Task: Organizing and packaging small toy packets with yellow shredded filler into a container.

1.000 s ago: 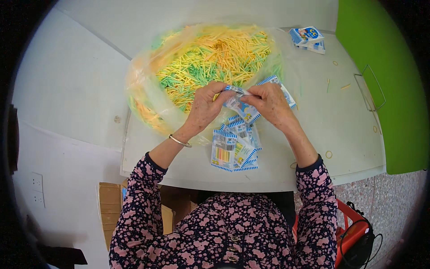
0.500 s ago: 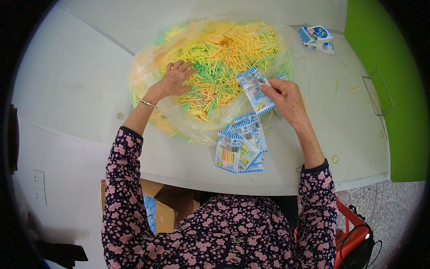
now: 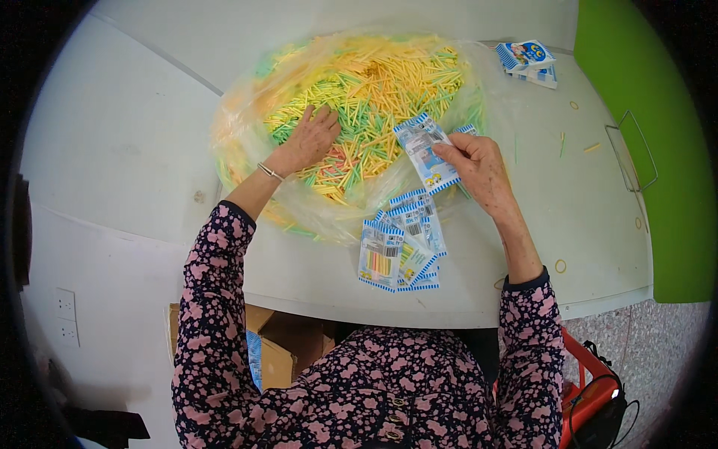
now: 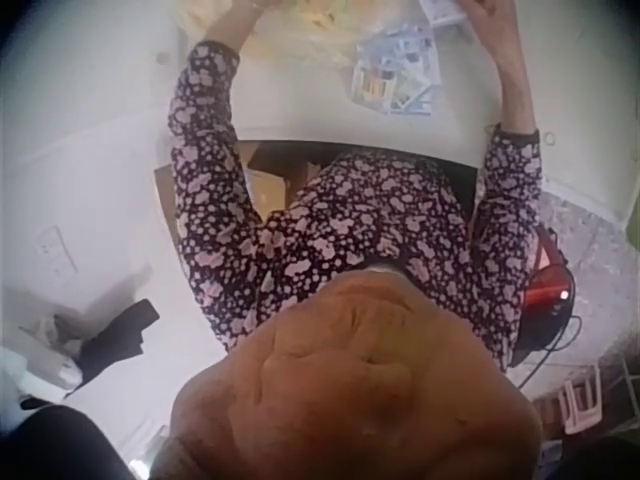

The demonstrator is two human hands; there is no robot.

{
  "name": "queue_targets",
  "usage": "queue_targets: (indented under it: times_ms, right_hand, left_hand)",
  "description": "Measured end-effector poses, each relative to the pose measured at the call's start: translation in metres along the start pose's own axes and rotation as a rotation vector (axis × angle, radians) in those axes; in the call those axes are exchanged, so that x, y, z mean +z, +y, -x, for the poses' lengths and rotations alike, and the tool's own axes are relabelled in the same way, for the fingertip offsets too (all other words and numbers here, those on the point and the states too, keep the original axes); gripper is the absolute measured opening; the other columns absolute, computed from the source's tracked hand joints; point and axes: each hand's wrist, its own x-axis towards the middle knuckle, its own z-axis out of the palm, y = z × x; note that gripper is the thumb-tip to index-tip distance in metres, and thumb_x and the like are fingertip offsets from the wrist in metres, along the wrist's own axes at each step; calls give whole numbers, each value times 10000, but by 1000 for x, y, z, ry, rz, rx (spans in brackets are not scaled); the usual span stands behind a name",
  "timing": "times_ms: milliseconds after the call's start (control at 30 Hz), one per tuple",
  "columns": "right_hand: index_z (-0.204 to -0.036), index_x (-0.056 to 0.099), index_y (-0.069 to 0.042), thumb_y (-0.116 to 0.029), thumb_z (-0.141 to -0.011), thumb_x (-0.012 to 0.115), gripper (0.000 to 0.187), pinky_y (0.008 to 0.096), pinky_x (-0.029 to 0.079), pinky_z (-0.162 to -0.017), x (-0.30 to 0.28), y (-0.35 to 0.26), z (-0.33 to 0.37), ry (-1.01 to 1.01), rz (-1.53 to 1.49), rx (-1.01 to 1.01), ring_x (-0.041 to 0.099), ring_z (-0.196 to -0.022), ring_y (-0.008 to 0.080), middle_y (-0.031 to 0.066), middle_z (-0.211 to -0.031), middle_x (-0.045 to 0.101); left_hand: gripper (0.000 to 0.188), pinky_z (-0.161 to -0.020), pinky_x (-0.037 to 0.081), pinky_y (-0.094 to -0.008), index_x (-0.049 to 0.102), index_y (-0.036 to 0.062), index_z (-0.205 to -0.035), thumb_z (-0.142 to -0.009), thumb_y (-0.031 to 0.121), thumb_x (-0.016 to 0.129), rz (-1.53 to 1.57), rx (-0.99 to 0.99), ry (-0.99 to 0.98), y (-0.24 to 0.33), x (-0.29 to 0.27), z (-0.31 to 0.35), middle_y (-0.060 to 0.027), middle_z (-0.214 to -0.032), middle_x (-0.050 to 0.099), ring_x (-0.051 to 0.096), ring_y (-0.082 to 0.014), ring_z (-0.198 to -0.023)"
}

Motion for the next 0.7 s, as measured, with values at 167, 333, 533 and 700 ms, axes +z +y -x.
queue_targets:
  times_ms: [167, 333, 533, 700]
  right_hand:
    - [-702, 563, 7, -162, -865, 602, 238, 212, 281, -513, 1, 1, 1, 24, -28, 4, 356, -596, 9, -74, -622, 451]
    - [-658, 517, -24, -170, -860, 609, 266, 212, 260, -515, 1, 6, -1, 4, -34, 4, 333, -595, 8, -90, -624, 419]
    - [-671, 542, -23, -184, -857, 612, 255, 210, 269, -515, -4, 7, -2, -2, -20, 22, 349, -593, 8, -82, -623, 440]
    - [-707, 582, -11, -188, -858, 609, 234, 207, 286, -516, -3, 3, -2, 6, -58, 25, 377, -593, 7, -75, -630, 481]
  left_hand:
    - [112, -928, 344, -470, 562, 62, -873, -778, 104, 518, -24, -20, -95, 7, -7, -8, -73, -859, 556, 487, -248, -952]
    - [114, -895, 353, -493, 531, 52, -884, -775, 82, 527, -16, -51, -26, 8, -7, -3, -67, -802, 567, 500, -247, -885]
    - [343, -896, 318, -499, 488, 36, -1056, -753, 170, 575, 243, -130, -259, -4, -29, -3, -110, -984, 542, 456, -251, -1032]
    - [543, -929, 304, -516, 460, 20, -1156, -696, 257, 626, 422, -197, -373, -10, -52, -19, -116, -1169, 477, 405, -274, -1134]
